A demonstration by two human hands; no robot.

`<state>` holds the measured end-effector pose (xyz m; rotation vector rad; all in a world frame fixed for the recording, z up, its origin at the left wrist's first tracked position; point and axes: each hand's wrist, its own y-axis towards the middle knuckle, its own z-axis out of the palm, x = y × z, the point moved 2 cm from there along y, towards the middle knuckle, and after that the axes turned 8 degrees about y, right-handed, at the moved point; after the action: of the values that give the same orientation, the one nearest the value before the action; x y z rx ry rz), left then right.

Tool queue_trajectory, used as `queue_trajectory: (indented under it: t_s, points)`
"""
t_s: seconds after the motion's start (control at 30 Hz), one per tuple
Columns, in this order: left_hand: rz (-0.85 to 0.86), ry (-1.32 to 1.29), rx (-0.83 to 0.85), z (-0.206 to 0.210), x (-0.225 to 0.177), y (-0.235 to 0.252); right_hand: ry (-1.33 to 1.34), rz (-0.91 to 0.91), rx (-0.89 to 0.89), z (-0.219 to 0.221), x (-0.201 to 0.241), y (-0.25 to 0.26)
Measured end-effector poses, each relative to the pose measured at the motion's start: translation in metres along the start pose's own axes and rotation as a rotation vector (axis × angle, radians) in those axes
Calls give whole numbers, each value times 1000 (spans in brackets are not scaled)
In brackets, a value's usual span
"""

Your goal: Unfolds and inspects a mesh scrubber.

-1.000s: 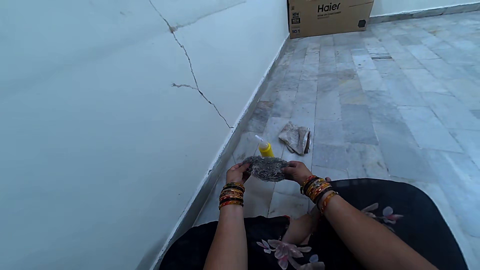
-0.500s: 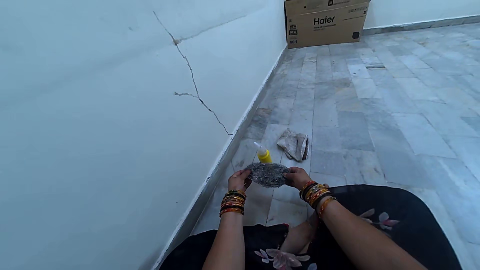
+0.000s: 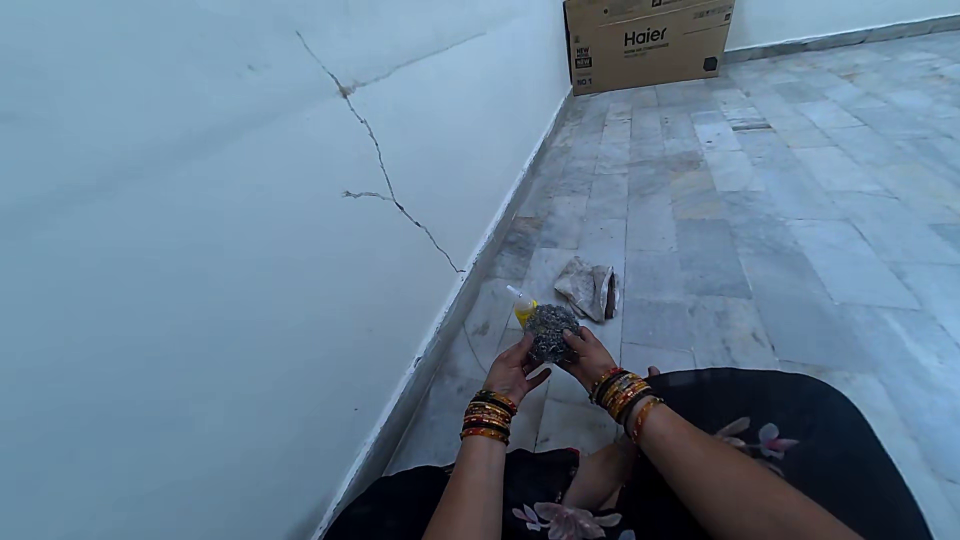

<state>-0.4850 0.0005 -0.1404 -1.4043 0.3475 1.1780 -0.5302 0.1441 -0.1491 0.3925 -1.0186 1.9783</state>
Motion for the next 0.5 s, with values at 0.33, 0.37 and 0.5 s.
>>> queue_trajectory:
  t_s: [0.33, 0.37, 0.5]
  points:
    - [114, 143, -75, 4, 3, 1, -150, -10, 84, -3, -13, 2]
    - [134, 152, -115, 2, 1, 1, -183, -11, 72, -4, -13, 2]
    - [148, 102, -292, -21, -11, 6, -278, 18, 60, -5, -11, 0]
